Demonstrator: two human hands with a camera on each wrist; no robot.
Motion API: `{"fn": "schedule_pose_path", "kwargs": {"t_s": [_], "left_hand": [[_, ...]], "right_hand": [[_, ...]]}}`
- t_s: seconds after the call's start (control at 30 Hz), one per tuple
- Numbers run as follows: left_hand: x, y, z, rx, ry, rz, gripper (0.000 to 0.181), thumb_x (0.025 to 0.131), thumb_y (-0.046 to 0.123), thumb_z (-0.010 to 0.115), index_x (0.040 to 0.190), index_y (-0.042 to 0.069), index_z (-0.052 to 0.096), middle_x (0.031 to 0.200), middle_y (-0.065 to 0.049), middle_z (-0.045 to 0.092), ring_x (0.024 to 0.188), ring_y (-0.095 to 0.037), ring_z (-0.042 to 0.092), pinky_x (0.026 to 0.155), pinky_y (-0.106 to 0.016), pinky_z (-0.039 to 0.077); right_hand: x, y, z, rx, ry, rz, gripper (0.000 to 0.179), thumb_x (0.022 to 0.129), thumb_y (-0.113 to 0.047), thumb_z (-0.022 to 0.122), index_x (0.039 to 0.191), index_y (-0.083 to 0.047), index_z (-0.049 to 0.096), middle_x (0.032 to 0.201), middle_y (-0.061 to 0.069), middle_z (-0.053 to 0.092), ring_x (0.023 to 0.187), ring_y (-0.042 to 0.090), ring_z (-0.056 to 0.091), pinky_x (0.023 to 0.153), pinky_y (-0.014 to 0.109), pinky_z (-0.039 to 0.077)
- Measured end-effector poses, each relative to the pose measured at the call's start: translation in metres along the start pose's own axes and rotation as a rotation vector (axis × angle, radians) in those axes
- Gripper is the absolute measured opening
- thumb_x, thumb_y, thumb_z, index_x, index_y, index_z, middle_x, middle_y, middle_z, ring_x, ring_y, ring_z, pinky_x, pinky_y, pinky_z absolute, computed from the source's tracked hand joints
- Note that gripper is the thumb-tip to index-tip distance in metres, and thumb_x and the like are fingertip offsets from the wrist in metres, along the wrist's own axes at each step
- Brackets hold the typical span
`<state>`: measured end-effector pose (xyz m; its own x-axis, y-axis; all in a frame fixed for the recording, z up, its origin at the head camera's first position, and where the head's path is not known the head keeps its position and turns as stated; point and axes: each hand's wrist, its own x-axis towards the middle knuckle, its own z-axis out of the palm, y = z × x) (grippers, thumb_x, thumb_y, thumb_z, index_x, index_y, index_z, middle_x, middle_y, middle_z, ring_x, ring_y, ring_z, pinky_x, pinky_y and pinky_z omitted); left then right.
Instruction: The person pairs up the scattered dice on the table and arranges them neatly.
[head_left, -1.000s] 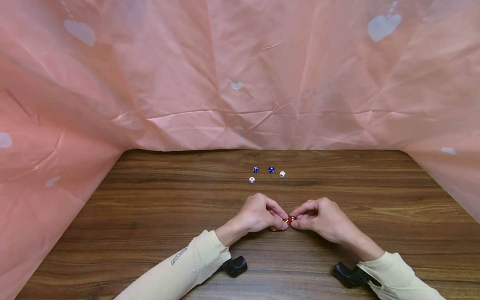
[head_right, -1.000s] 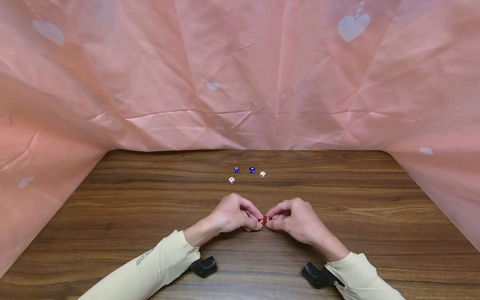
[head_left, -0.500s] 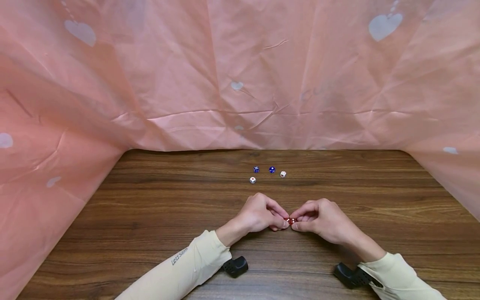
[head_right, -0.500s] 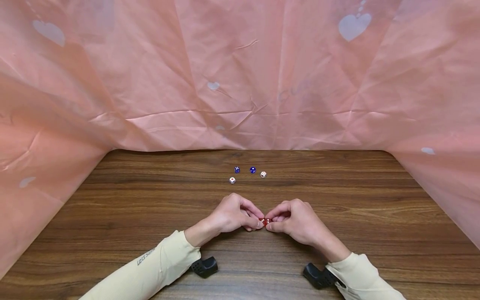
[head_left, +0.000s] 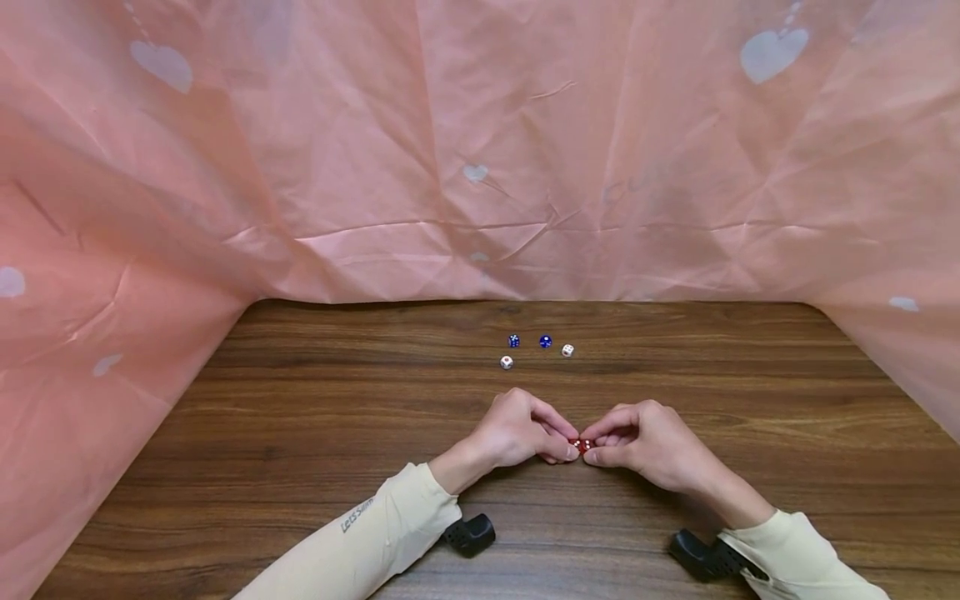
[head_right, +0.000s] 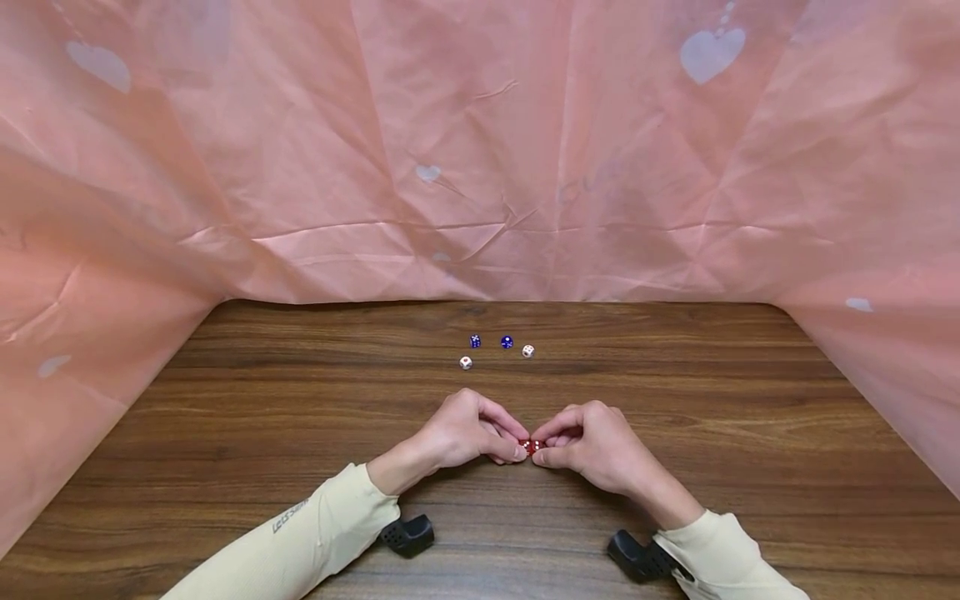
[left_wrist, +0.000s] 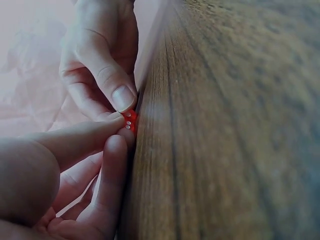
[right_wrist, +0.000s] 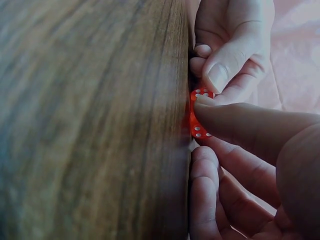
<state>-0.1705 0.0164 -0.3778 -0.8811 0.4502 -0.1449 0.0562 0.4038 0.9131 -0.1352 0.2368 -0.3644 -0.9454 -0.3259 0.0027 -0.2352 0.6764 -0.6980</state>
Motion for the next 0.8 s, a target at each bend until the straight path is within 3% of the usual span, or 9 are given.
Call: {"fn": "schedule_pose_path", "kwargs": {"t_s": [0.47, 0.8], "left_hand": [[0.0014, -0.0003, 0.0002, -0.001, -0.028, 0.006, 0.016, 0.075, 0.011, 0.093, 0.088, 0.016, 0.086, 0.070, 0.005, 0.079, 0.058, -0.002, 0.069, 0.057, -0.020, 0.053], [0.0017, -0.0012, 0.0004, -0.001, -0.034, 0.000, 0.015, 0.076, 0.010, 0.092, 0.088, 0.016, 0.086, 0.070, 0.006, 0.079, 0.059, -0.002, 0.070, 0.058, -0.020, 0.054]], "right_hand": [[-0.0019, 0.0029, -0.0012, 0.010, -0.005, 0.003, 0.022, 0.083, -0.033, 0.091, 0.102, -0.024, 0.085, 0.100, -0.008, 0.081, 0.083, -0.003, 0.067, 0.071, 0.019, 0.054], [0.0004, 0.0083, -0.0042, 0.196, -0.078, 0.032, 0.032, 0.088, -0.025, 0.087, 0.114, -0.007, 0.082, 0.102, 0.004, 0.083, 0.086, 0.003, 0.073, 0.073, 0.021, 0.057]]}}
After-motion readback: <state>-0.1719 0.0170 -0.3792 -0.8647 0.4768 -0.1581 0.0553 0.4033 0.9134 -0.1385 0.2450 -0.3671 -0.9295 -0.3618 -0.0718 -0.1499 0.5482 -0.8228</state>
